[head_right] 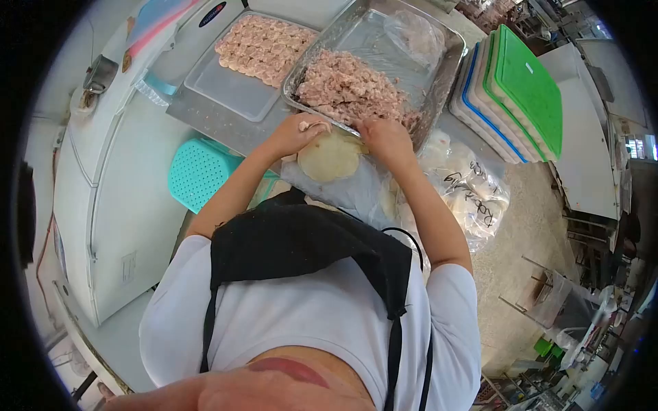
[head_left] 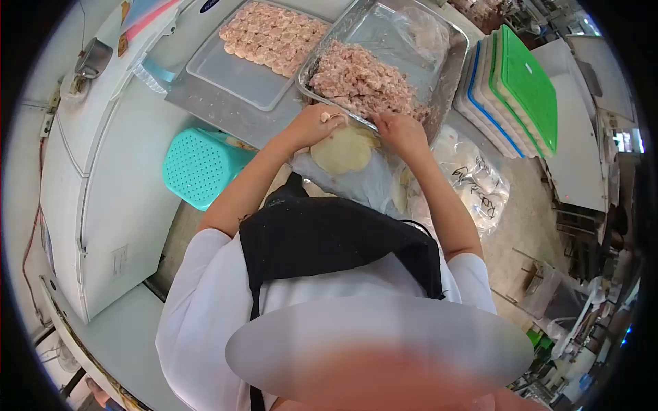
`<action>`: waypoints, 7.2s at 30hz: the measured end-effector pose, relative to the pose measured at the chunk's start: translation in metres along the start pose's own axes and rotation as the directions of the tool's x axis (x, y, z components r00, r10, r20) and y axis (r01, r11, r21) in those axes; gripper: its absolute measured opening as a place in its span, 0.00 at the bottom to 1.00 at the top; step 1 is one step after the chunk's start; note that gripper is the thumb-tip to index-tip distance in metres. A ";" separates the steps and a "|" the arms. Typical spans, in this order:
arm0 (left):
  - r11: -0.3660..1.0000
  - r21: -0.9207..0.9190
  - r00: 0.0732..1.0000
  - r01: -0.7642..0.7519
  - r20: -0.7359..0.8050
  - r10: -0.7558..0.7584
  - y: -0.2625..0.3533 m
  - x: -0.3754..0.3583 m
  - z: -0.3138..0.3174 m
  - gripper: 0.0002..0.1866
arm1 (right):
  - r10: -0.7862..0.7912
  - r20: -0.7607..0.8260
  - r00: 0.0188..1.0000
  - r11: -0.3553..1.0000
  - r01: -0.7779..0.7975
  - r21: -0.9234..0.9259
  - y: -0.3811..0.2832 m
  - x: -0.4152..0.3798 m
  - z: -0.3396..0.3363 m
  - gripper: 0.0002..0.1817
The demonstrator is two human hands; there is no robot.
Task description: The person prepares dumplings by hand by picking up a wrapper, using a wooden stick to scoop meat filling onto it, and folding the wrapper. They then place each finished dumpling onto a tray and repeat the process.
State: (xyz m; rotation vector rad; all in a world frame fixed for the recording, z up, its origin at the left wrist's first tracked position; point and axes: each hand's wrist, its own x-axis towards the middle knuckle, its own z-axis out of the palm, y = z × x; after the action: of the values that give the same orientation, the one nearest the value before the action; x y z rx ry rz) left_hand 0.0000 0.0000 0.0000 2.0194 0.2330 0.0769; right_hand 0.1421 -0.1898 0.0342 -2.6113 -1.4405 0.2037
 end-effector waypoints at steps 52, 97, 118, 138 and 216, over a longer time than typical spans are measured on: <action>0.641 -0.742 0.976 -0.195 -0.214 0.048 0.105 0.054 -0.003 0.39 | -0.034 0.094 0.995 0.662 -0.047 0.748 0.072 -0.024 -0.119 0.20; 0.965 0.250 0.997 -0.081 0.003 0.082 0.054 0.070 -0.024 0.26 | -0.098 -0.399 0.912 0.995 0.088 -0.044 0.013 -0.043 -0.046 0.11; 0.951 -0.076 0.881 -0.301 0.361 0.307 0.040 0.125 -0.074 0.29 | 0.247 -0.319 0.915 0.960 -0.186 0.210 -0.057 -0.032 -0.086 0.13; 0.864 0.167 0.878 -0.475 0.151 0.454 0.078 0.065 -0.056 0.33 | 0.141 -0.200 0.970 0.967 -0.091 0.239 -0.031 -0.077 -0.129 0.16; 0.601 0.799 0.918 -0.030 -0.216 0.332 -0.188 0.052 -0.344 0.25 | 0.805 0.072 0.589 0.239 -0.432 0.870 -0.198 -0.117 -0.007 0.16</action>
State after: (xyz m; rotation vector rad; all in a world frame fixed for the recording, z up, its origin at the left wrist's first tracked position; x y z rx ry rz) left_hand -0.0275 0.3935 -0.0173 2.9229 0.3115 0.5616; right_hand -0.0823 -0.1848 0.0858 -1.9958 0.0840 0.3120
